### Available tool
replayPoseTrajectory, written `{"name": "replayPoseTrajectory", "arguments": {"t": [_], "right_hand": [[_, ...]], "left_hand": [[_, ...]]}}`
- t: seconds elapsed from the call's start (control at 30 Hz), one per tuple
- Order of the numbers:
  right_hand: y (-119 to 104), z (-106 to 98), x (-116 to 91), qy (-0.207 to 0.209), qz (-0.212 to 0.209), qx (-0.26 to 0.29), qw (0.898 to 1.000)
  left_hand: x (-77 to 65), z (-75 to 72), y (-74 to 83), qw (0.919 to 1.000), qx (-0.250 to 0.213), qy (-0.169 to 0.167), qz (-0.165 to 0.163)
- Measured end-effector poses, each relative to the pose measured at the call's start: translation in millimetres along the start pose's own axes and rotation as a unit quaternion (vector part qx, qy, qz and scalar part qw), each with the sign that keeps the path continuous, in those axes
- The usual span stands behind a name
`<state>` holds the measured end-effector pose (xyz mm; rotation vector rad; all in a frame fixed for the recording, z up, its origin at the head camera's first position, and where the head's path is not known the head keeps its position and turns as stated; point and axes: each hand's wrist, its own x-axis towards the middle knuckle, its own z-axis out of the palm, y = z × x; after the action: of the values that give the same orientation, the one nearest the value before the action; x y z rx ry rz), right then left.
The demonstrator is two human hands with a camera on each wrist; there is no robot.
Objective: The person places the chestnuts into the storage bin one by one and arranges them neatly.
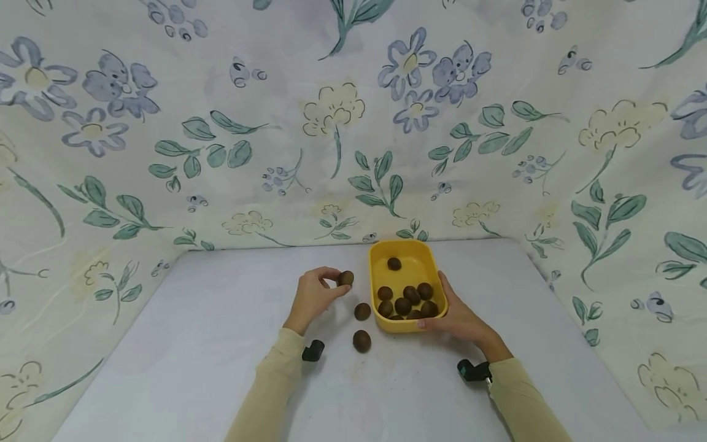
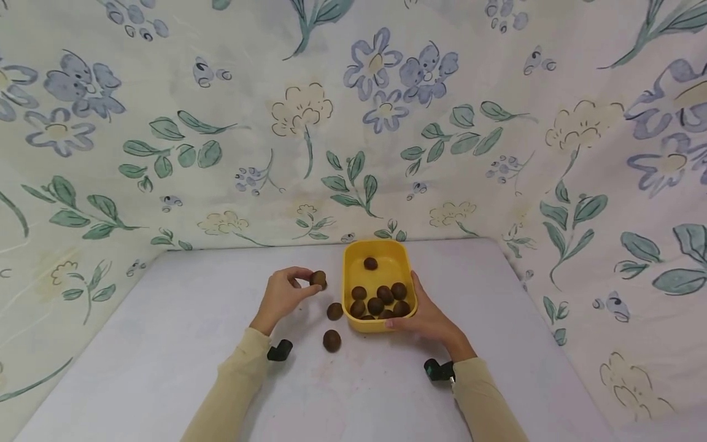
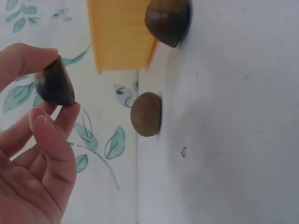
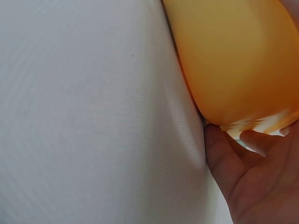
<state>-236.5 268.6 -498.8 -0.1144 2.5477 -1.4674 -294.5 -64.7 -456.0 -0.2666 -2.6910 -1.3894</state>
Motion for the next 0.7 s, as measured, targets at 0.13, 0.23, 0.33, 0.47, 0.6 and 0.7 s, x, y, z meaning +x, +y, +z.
{"name": "replayPoseTrajectory", "arguments": {"t": [0.13, 0.23, 0.33, 0.47, 0.6, 0.7], "right_hand": [[-1, 0, 0, -0.001, -0.003, -0.002, 1.000], [-1, 1, 0, -0.001, -0.004, 0.000, 1.000], [-1, 1, -1, -0.002, -0.007, 0.005, 1.000], [-1, 1, -1, -0.002, -0.007, 0.007, 1.000], [-1, 1, -1, -0.001, -0.006, 0.004, 1.000], [0, 1, 0, 0.000, -0.008, 0.004, 1.000]], "left_hand": [[4.7, -2.2, 4.5, 0.9998, -0.013, 0.006, 0.011], [9.1, -2.4, 4.9, 0.9996, -0.022, 0.007, 0.019], [13.6, -0.6, 4.8, 0.9995, -0.023, 0.004, 0.023], [18.9, 3.0, 5.7, 0.9990, -0.031, -0.005, 0.030], [24.7, 6.5, 8.5, 0.9979, -0.043, -0.015, 0.045], [29.6, 9.2, 12.4, 0.9971, -0.049, -0.025, 0.053]]}}
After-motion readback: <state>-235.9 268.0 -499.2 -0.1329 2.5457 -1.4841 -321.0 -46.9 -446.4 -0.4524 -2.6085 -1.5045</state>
